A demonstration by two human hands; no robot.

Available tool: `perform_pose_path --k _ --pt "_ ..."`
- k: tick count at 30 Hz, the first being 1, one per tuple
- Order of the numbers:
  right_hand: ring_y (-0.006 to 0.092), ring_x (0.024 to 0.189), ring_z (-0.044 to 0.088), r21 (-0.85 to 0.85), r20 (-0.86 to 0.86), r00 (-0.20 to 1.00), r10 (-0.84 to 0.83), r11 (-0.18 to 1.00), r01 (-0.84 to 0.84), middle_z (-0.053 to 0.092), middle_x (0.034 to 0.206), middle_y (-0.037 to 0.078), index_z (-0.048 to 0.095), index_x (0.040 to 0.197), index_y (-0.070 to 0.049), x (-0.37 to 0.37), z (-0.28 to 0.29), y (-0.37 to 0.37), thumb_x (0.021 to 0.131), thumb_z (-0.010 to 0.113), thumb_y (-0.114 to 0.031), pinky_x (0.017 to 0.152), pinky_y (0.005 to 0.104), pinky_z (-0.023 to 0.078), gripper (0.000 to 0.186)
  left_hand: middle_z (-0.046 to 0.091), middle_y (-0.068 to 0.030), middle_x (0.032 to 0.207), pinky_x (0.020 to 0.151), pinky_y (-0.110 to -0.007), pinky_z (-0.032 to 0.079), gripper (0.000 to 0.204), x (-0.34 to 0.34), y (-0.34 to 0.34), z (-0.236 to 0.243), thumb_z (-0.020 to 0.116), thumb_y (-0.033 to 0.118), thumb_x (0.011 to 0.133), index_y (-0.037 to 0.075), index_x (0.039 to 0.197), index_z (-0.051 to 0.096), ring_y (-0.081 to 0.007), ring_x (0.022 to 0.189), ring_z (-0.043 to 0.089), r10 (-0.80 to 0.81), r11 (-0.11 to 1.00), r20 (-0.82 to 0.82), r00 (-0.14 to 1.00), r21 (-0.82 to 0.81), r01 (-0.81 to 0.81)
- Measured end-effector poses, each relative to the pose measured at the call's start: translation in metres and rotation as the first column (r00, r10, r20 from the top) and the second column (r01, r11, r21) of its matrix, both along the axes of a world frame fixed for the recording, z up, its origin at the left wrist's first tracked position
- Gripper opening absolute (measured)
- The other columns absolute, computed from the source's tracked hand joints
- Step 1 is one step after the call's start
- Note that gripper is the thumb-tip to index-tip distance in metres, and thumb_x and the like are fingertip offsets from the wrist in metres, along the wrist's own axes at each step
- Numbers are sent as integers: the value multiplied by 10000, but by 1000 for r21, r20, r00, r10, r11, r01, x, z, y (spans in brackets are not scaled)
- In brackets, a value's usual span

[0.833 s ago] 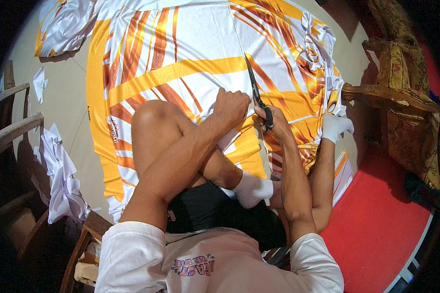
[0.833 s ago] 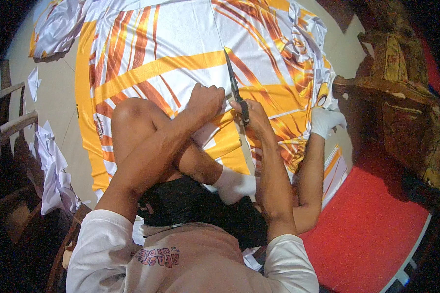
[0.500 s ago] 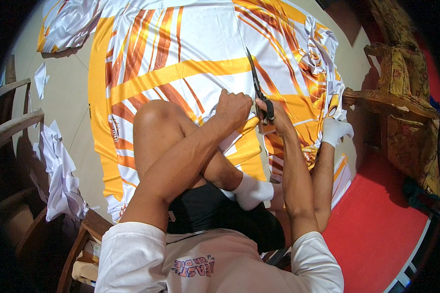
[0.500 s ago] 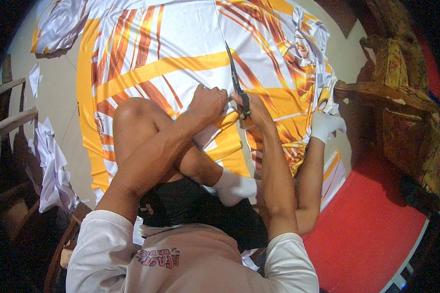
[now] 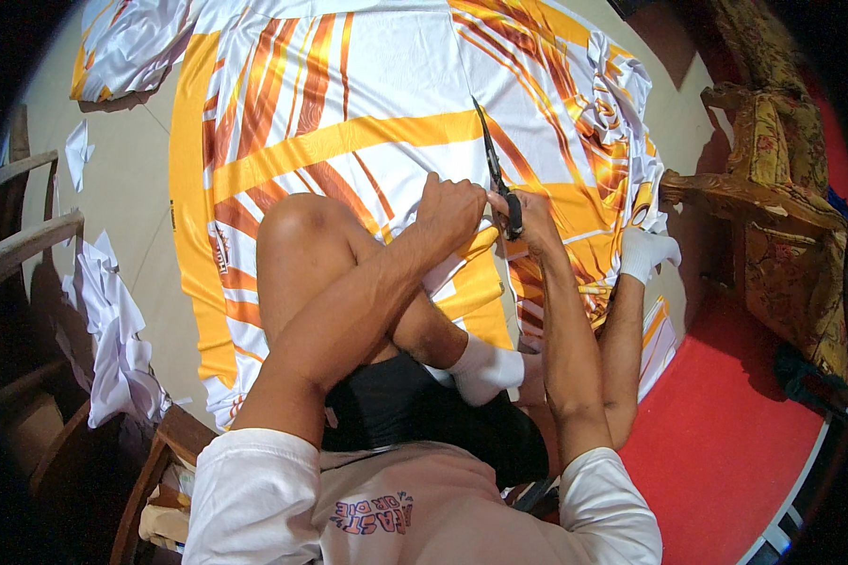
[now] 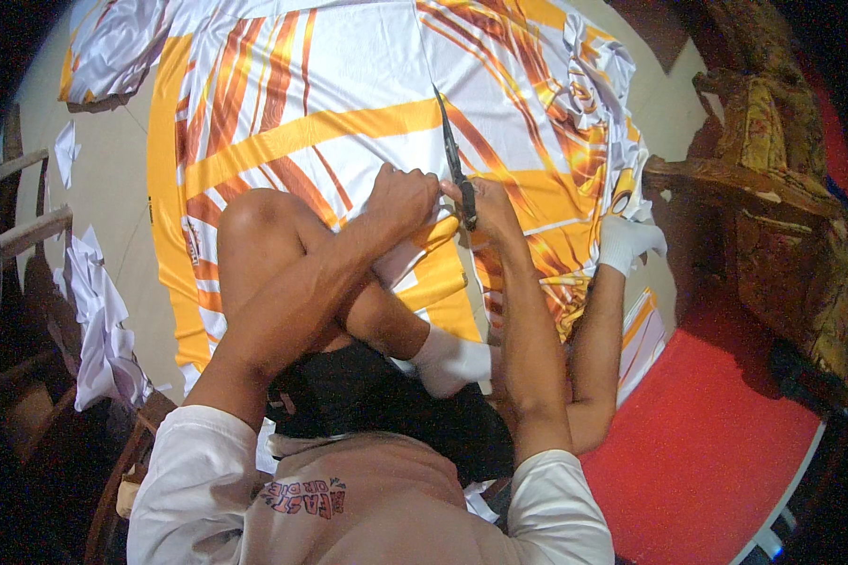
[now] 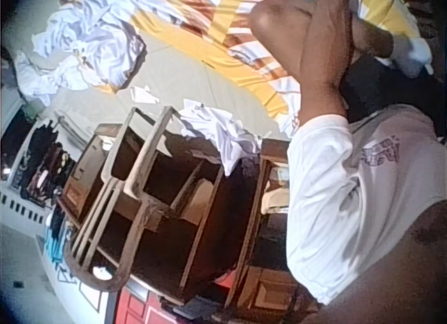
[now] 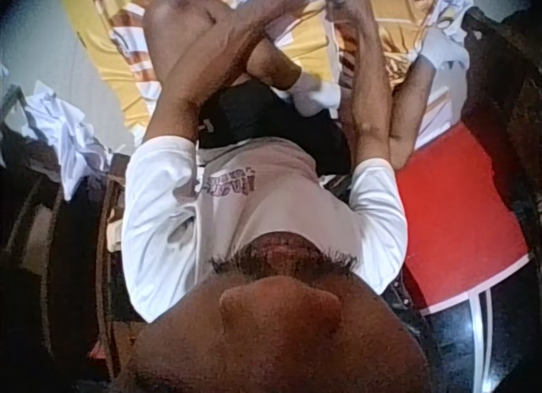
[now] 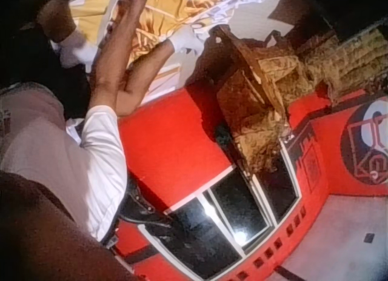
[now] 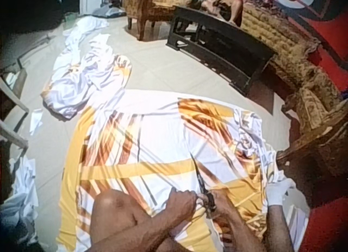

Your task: The person sits on the floor and uses scissors to cut a large piece of white and yellow patterned fabric. They hold the fabric steady with one hand while cutting along the design lines with the other, separating sections of the material.

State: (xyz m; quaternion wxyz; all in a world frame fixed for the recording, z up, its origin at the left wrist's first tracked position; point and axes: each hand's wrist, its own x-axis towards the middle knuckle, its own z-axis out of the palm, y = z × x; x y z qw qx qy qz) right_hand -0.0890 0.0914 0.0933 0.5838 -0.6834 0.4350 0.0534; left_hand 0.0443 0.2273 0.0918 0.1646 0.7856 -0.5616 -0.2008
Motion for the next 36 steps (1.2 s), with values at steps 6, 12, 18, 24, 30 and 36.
perform_pose_path --k 6,12,18,24,30,36 --pt "115 528 513 181 -37 999 -20 983 27 546 633 -6 593 735 -106 14 23 0 853 716 -598 501 272 406 521 742 -96 875 755 -435 430 123 0 0 1 608 170 884 116 893 719 -251 793 730 -5 1000 1 1000 25 5" --pt "111 525 515 137 -17 1000 -17 990 19 553 620 -3 590 710 -102 24 21 -6 867 715 -561 494 275 391 501 724 -127 801 759 -461 468 138 0 0 -6 632 201 859 79 891 690 -295 731 721 -1 999 -16 1000 -43 0" --pt "101 532 503 -45 -38 999 -19 999 17 552 615 -12 584 667 -115 24 16 -8 857 743 -534 499 260 364 486 727 -132 831 764 -468 468 150 1 0 -4 622 206 869 77 901 692 -295 756 724 -17 1000 -11 1000 -7 17" --pt "101 535 500 54 -7 1000 2 999 -2 545 615 -19 593 680 -118 25 9 -15 847 748 -551 500 259 359 489 732 -132 858 783 -467 468 142 1 1 1 620 204 870 86 903 693 -294 781 728 -17 1000 -17 1000 8 17" --pt "100 548 502 93 -32 999 -4 996 6 543 624 -21 603 706 -117 43 15 -18 845 714 -616 515 255 358 530 735 -131 843 787 -464 466 128 1 0 -1 619 195 872 93 893 694 -294 770 729 0 1000 -13 1000 17 0" --pt "101 551 509 73 -16 1000 22 997 -20 550 625 -13 612 703 -107 51 15 -21 839 722 -615 518 258 368 537 732 -113 819 765 -455 454 120 2 2 5 605 169 880 99 882 702 -283 753 727 3 1000 -21 1000 3 -3"
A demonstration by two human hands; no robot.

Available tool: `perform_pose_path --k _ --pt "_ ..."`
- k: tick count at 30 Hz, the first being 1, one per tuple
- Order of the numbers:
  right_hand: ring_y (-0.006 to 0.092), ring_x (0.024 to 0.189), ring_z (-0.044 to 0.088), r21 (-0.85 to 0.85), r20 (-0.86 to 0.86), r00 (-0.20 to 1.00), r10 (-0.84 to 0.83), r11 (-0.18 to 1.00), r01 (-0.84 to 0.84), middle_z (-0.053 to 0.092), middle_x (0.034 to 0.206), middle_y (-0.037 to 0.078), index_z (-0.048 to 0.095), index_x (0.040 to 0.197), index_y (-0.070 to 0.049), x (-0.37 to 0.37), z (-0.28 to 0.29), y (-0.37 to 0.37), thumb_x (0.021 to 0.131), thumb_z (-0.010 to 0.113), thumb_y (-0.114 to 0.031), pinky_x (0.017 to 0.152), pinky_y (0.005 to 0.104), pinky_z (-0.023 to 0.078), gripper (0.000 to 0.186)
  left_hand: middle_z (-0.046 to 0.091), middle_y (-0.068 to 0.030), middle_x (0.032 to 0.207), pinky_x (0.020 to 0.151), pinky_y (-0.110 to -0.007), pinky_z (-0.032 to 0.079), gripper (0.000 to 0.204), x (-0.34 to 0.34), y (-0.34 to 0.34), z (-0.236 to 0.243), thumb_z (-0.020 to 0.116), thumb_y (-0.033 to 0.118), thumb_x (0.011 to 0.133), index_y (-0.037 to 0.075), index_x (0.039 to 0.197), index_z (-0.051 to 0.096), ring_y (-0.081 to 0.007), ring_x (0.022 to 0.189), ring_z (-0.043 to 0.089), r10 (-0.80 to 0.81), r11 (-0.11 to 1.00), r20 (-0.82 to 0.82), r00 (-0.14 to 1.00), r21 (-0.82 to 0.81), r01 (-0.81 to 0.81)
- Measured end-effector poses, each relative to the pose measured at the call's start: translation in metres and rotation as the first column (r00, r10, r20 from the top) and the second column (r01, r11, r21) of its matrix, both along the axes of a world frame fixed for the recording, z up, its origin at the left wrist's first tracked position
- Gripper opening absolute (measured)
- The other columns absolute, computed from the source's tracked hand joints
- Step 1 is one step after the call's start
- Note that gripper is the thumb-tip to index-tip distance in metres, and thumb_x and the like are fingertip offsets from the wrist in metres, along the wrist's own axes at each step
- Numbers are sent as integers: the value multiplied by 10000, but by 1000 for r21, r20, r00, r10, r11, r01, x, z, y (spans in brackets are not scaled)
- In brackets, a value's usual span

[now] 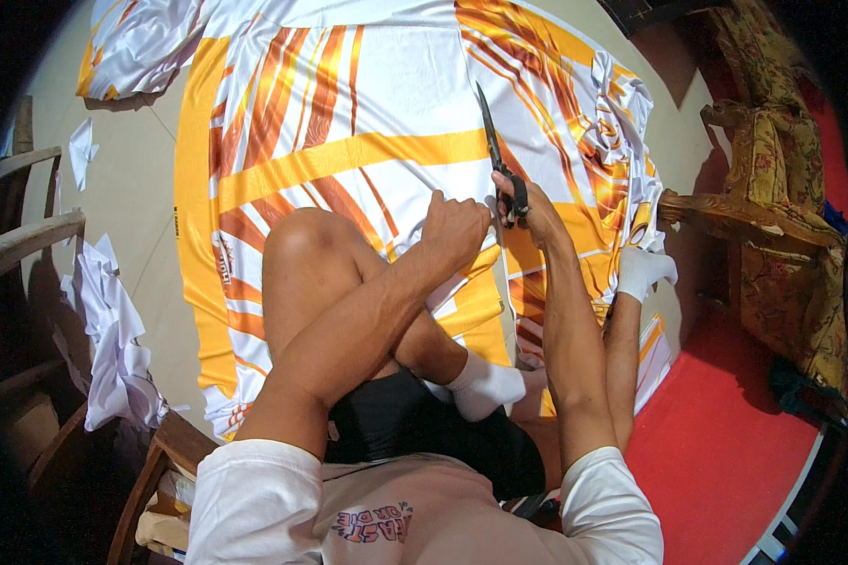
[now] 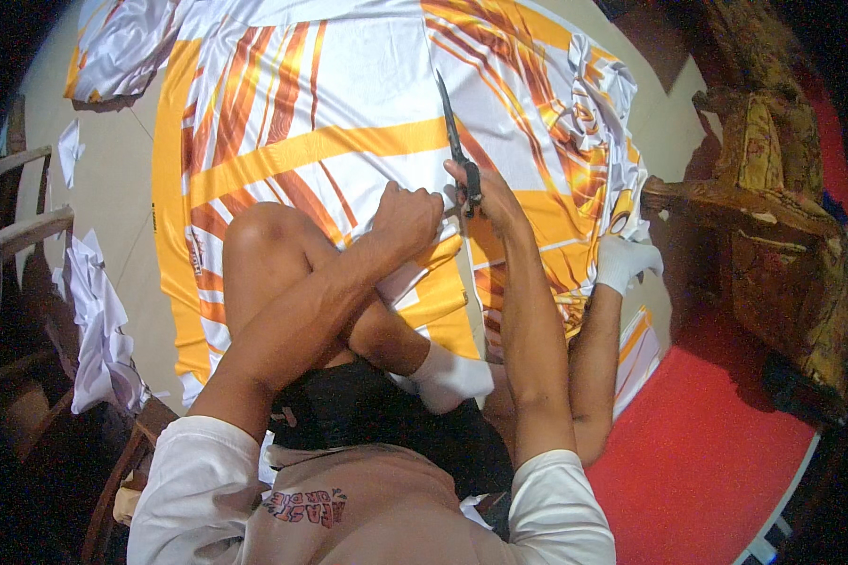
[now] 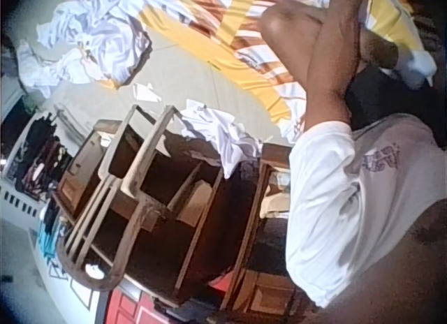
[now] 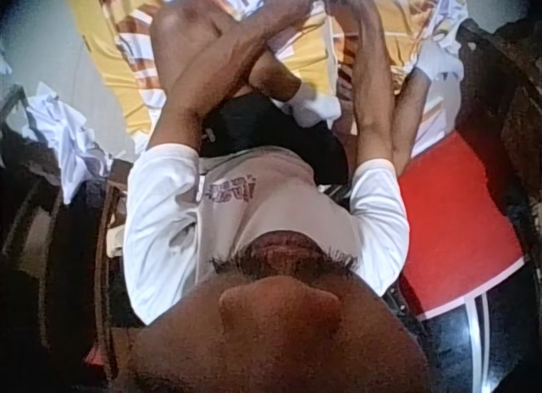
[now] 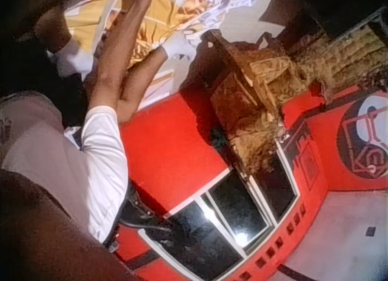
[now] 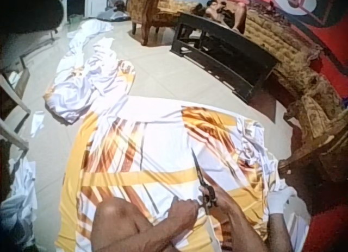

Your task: The person sits on the floor and uses scissors to cut a large piece of white and yellow patterned fabric. They hold the fabric steady with one hand while cutting along the design lines with the other, separating sections of the material.

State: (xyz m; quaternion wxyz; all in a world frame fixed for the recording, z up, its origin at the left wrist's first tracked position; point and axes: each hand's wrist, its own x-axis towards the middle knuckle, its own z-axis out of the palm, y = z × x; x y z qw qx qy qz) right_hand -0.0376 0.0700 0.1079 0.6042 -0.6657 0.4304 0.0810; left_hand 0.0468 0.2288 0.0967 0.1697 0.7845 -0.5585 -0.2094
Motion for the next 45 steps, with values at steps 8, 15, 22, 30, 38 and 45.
perform_pose_path --k 8,15,22,30,38,45 --pt "83 523 467 -107 6 999 -48 993 48 525 611 -28 592 718 -121 3 7 7 841 742 -574 479 243 322 493 730 -76 785 739 -434 417 121 -2 2 0 608 157 890 116 864 719 -241 719 721 20 999 51 998 -43 -18" --pt "99 541 542 -29 -3 998 -60 998 60 565 605 -7 609 681 -108 6 12 1 838 787 -494 484 244 373 453 733 -105 805 771 -457 451 121 -2 0 -3 608 172 872 104 875 708 -272 737 726 10 999 21 1000 -31 -9" --pt "97 578 553 85 36 998 -56 995 52 561 635 -9 603 771 -114 19 0 -11 869 721 -558 507 238 395 470 732 -118 810 785 -452 467 118 0 0 -1 617 170 855 94 873 706 -278 740 725 5 1000 -1 1000 -21 -5" --pt "85 517 512 31 2 1000 -20 999 19 559 641 -9 600 831 -124 27 1 -12 884 703 -570 488 220 384 461 726 -123 791 749 -446 449 117 0 -1 0 633 171 836 80 854 704 -279 719 720 7 1000 14 1000 -4 -7" --pt "64 543 504 -51 9 997 -71 996 72 539 643 -27 612 772 -112 31 2 -4 867 757 -504 492 223 347 429 721 -131 770 744 -447 440 112 0 0 -7 620 160 840 84 840 702 -292 697 716 15 1000 1 1000 -22 -15" --pt "94 513 521 169 90 983 -159 975 143 568 639 -11 605 820 -125 27 -7 -7 847 741 -575 468 233 367 471 732 -129 803 755 -455 443 126 -1 -2 -5 614 165 853 88 881 709 -295 711 720 -3 999 -7 1000 33 3"
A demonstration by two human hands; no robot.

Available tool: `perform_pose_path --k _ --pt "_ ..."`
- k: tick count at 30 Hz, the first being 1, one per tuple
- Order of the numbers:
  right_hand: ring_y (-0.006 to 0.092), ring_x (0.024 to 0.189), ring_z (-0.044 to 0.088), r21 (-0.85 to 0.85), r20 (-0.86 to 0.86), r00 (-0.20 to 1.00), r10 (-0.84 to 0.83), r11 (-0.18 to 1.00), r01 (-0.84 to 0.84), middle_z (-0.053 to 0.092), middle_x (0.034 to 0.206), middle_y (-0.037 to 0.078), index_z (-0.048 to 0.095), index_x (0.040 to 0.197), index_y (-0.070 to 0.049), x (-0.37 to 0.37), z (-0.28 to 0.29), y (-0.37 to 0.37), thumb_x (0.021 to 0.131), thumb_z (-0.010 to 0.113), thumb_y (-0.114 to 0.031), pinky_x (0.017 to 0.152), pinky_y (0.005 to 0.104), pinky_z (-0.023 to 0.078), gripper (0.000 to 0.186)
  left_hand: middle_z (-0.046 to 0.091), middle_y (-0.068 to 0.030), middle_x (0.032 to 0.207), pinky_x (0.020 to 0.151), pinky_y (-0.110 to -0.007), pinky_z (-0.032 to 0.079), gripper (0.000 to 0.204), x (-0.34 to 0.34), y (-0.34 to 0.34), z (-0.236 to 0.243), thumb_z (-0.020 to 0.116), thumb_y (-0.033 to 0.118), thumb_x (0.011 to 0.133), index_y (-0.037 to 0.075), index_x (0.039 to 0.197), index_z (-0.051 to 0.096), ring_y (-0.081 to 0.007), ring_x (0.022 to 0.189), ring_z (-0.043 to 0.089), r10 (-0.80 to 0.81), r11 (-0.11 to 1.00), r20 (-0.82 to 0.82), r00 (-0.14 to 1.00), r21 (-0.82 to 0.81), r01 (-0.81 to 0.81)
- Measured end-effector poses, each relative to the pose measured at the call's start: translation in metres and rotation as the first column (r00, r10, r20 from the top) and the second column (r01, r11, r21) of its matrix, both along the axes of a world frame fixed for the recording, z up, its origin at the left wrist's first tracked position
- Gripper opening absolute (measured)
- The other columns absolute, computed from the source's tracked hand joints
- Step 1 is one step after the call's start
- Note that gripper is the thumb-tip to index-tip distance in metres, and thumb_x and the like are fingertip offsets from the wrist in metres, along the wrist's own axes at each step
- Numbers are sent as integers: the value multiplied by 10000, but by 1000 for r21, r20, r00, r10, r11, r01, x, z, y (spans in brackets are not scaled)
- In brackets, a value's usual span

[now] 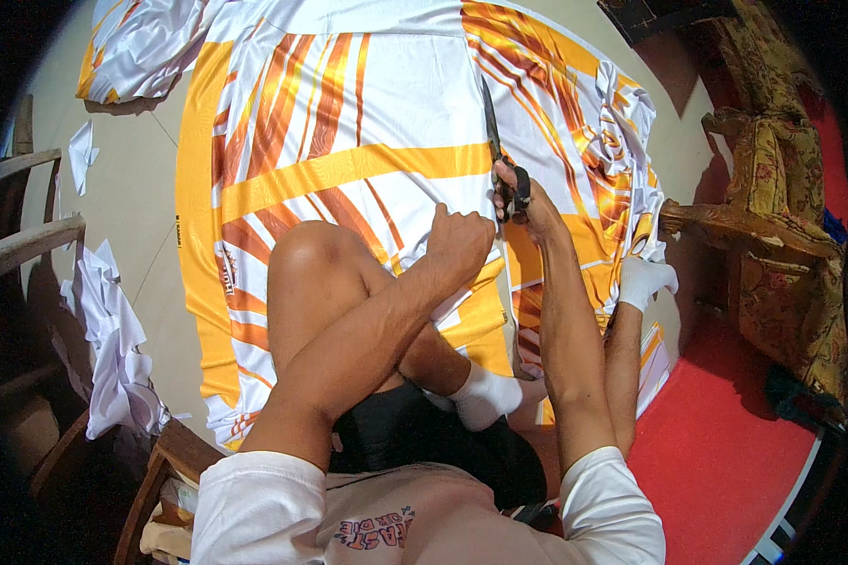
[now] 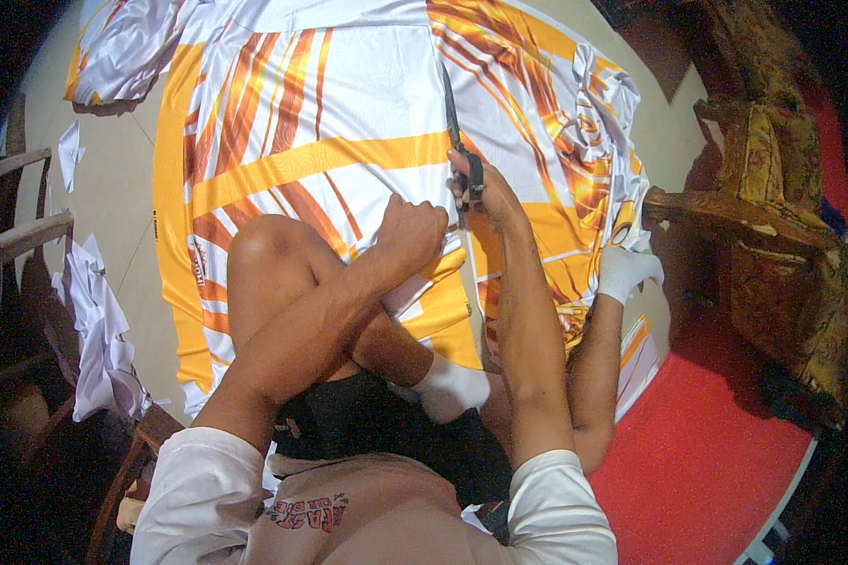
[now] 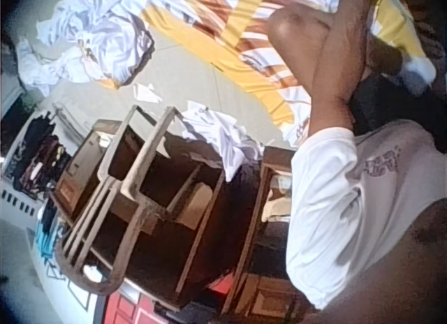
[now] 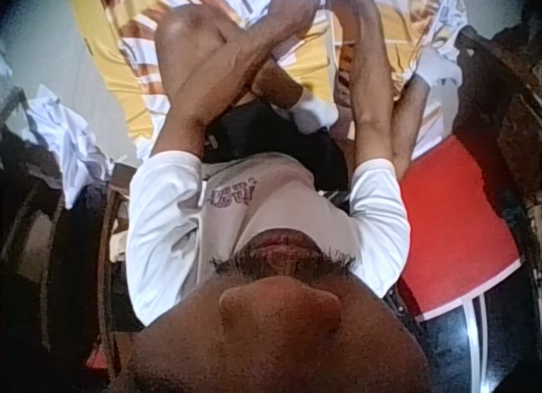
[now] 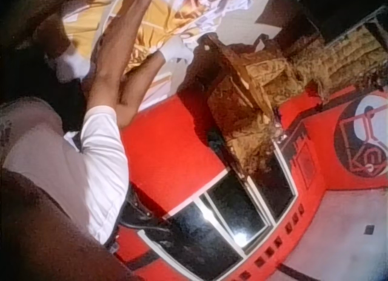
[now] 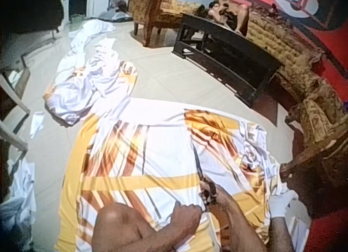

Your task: The person sits on the floor and uses scissors to cut a large piece of white and yellow patterned fabric. They hold the fabric steady with one hand while cutting along the design lines with the other, separating sections of the material.

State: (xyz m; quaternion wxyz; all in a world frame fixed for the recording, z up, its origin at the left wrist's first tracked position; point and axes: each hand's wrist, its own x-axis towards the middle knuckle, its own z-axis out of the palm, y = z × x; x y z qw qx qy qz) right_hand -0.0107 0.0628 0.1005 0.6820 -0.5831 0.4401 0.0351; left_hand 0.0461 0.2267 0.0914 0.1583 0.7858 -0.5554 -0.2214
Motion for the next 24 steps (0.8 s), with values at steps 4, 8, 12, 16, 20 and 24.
perform_pose_path --k 4,8,12,16,20,24 --pt "81 507 516 -28 -24 998 59 998 -60 562 637 -15 586 842 -138 9 9 0 850 713 -611 460 227 357 490 733 -131 807 769 -455 449 125 1 0 -8 606 159 863 87 881 708 -290 719 723 22 1000 29 999 -7 -22" --pt "74 503 511 -62 -97 994 57 996 -63 556 631 -23 586 818 -144 9 8 -2 831 725 -623 454 228 347 498 728 -131 796 768 -457 450 124 -1 0 -7 600 152 865 88 865 706 -288 719 722 17 1000 42 999 -24 -16" --pt "80 515 527 -66 -114 991 73 995 -81 587 641 -7 595 858 -146 6 1 -7 856 705 -622 455 213 354 488 724 -128 786 755 -456 444 122 1 1 -2 599 147 864 88 857 705 -289 711 719 6 1000 20 1000 -26 -5" --pt "85 507 504 -141 -84 995 51 988 -63 560 620 -16 605 794 -132 5 -3 -7 851 740 -578 464 220 347 469 722 -126 780 742 -454 438 115 1 3 3 606 144 859 82 855 704 -290 702 716 7 999 5 1000 -49 -7" --pt "77 510 490 -231 -89 995 43 971 -62 539 610 -32 596 721 -135 14 8 5 846 763 -543 468 230 343 458 721 -126 780 738 -458 440 119 1 2 -3 613 155 855 81 860 706 -289 708 720 18 1000 -3 1000 -20 -18" --pt "73 509 493 -228 -153 983 100 965 -133 544 609 -30 602 724 -138 16 5 1 858 741 -558 468 237 341 463 724 -138 820 768 -480 468 128 3 0 -2 626 173 842 83 887 705 -300 742 724 -10 1000 1 1000 29 10"
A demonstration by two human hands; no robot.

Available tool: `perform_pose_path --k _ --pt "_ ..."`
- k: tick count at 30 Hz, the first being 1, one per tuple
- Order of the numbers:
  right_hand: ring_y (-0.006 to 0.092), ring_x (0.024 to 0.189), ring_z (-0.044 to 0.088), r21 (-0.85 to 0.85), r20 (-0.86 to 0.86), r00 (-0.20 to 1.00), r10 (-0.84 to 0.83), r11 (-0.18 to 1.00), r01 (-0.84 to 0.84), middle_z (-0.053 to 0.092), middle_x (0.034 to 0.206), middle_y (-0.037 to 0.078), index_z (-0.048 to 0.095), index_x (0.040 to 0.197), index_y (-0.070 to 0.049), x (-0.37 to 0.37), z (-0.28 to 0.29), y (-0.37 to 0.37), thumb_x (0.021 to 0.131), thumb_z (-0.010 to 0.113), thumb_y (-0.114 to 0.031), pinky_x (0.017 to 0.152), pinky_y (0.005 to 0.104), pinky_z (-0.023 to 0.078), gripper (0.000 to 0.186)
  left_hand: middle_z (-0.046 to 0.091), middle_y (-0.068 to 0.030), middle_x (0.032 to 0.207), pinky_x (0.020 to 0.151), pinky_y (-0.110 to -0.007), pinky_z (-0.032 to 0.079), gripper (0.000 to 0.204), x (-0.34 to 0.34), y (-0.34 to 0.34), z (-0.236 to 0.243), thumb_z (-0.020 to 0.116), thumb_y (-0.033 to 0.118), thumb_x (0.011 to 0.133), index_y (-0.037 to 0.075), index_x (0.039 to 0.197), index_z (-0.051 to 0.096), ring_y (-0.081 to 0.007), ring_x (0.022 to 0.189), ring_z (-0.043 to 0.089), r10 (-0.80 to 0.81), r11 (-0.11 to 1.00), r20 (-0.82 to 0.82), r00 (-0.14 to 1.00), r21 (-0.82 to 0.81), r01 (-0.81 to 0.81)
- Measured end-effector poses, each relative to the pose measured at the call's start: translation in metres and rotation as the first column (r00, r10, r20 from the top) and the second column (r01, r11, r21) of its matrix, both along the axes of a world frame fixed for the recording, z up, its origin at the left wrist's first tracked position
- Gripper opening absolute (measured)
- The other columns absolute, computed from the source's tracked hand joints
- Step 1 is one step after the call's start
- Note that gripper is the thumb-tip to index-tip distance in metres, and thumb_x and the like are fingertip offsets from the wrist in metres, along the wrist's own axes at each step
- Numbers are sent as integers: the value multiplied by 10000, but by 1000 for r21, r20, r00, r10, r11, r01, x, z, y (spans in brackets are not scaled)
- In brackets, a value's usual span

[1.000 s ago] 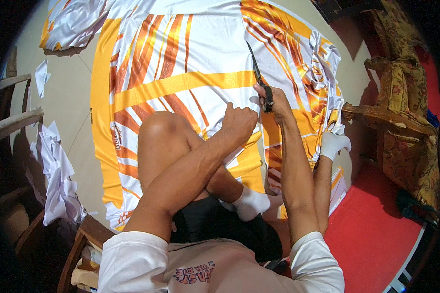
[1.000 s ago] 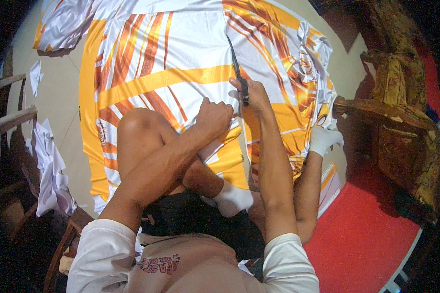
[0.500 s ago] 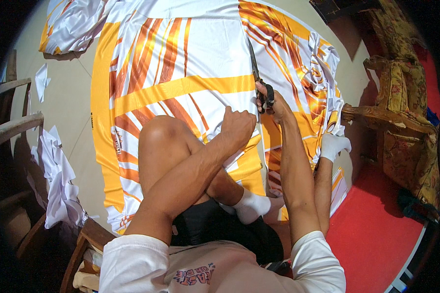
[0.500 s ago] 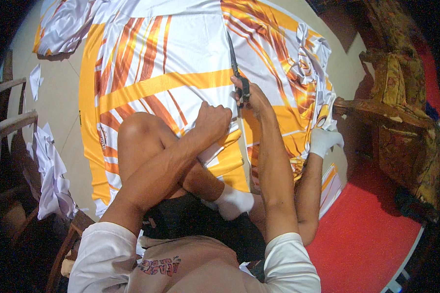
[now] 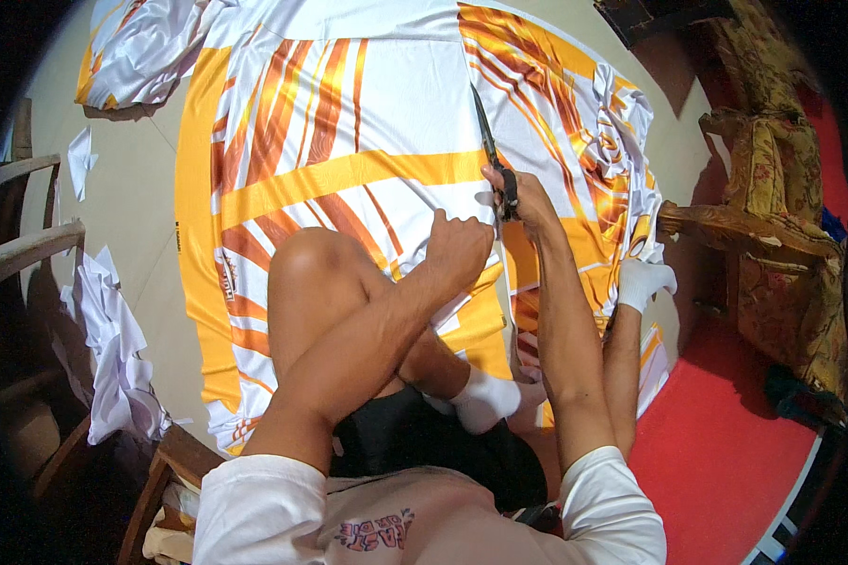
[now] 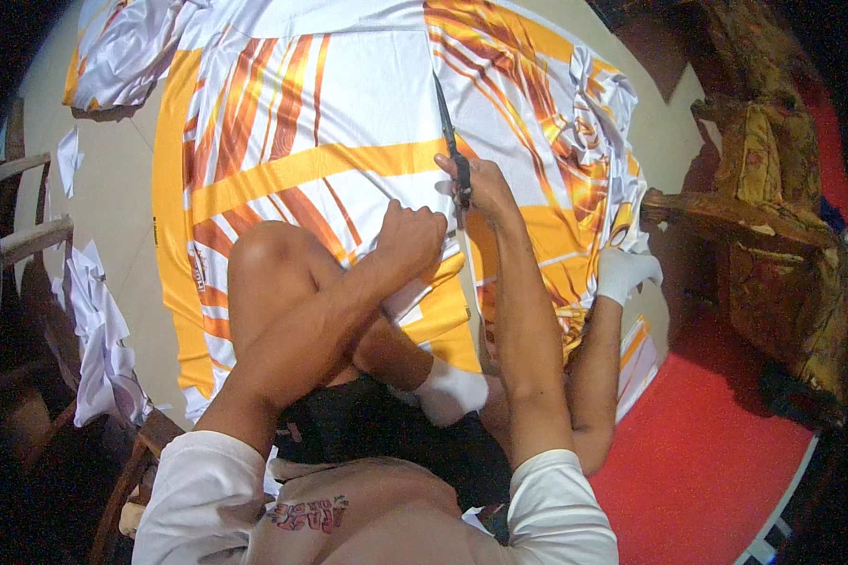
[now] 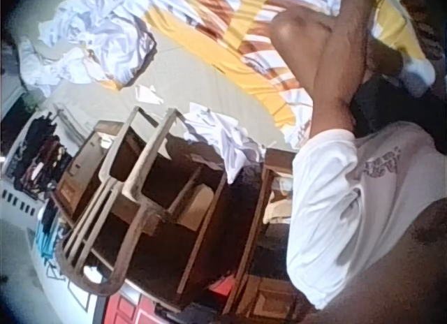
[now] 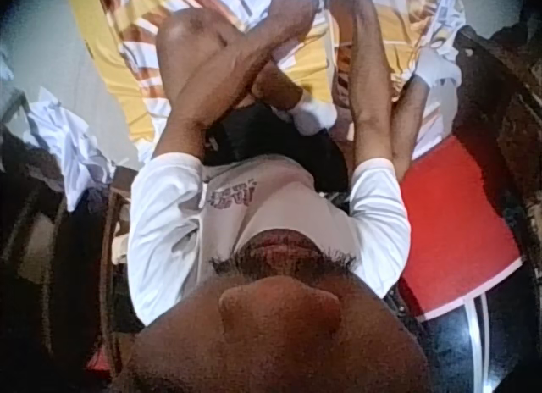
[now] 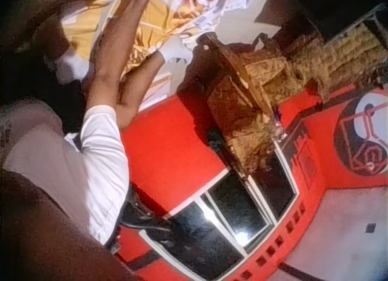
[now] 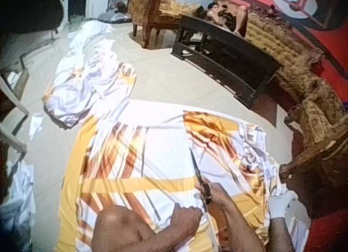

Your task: The person sits on the floor and uses scissors to cut a large piece of white and yellow patterned fabric. They hold the fabric steady with one hand while cutting along the design lines with the other, separating sections of the material.

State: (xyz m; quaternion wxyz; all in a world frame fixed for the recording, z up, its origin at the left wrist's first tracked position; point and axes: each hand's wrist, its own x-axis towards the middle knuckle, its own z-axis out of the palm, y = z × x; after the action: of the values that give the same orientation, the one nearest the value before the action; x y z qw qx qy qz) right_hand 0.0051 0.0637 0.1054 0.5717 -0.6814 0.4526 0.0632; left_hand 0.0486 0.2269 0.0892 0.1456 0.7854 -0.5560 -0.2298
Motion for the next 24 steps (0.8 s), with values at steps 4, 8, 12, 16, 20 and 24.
perform_pose_path --k 4,8,12,16,20,24 --pt "78 508 507 51 8 1000 -6 999 6 554 607 -19 602 728 -137 -4 -2 -12 878 683 -608 471 233 339 501 718 -172 935 835 -507 516 217 39 -15 17 663 240 855 50 955 692 -357 863 710 206 979 -216 955 32 -203" --pt "84 504 508 92 16 1000 4 996 -6 549 606 -13 595 743 -141 -2 -10 -14 860 679 -640 470 239 358 520 542 -264 1356 951 -534 498 768 153 -32 14 710 586 829 -19 1280 565 -408 1233 565 504 836 -158 849 -156 -525" --pt "87 499 500 56 29 999 -22 998 20 537 600 -15 578 716 -137 12 1 2 857 700 -620 467 250 382 517 189 -278 1610 1117 -697 234 1299 190 -23 -15 740 768 662 -57 1526 230 -420 1502 171 461 883 255 850 -36 -468" --pt "89 494 491 40 55 997 -47 998 45 529 597 -15 577 713 -133 12 -3 2 853 717 -600 460 241 373 507 12 -242 1666 1117 -779 43 1572 188 -14 -18 739 867 525 -47 1576 10 -403 1544 -32 464 858 189 866 146 -492" --pt "73 524 428 111 97 990 -99 990 88 476 648 -47 567 788 -126 12 -9 0 834 793 -496 475 254 362 436 -3 -228 1670 1095 -804 44 1576 188 -11 -20 733 876 519 -35 1581 7 -404 1544 -37 460 849 216 861 178 -498" --pt "73 494 486 51 89 993 -81 996 77 531 606 -24 600 751 -122 13 -14 0 847 740 -569 453 232 379 478 -38 -212 1673 1057 -841 44 1575 190 -11 -23 730 882 514 -14 1587 5 -399 1543 -60 450 837 245 859 222 -501"
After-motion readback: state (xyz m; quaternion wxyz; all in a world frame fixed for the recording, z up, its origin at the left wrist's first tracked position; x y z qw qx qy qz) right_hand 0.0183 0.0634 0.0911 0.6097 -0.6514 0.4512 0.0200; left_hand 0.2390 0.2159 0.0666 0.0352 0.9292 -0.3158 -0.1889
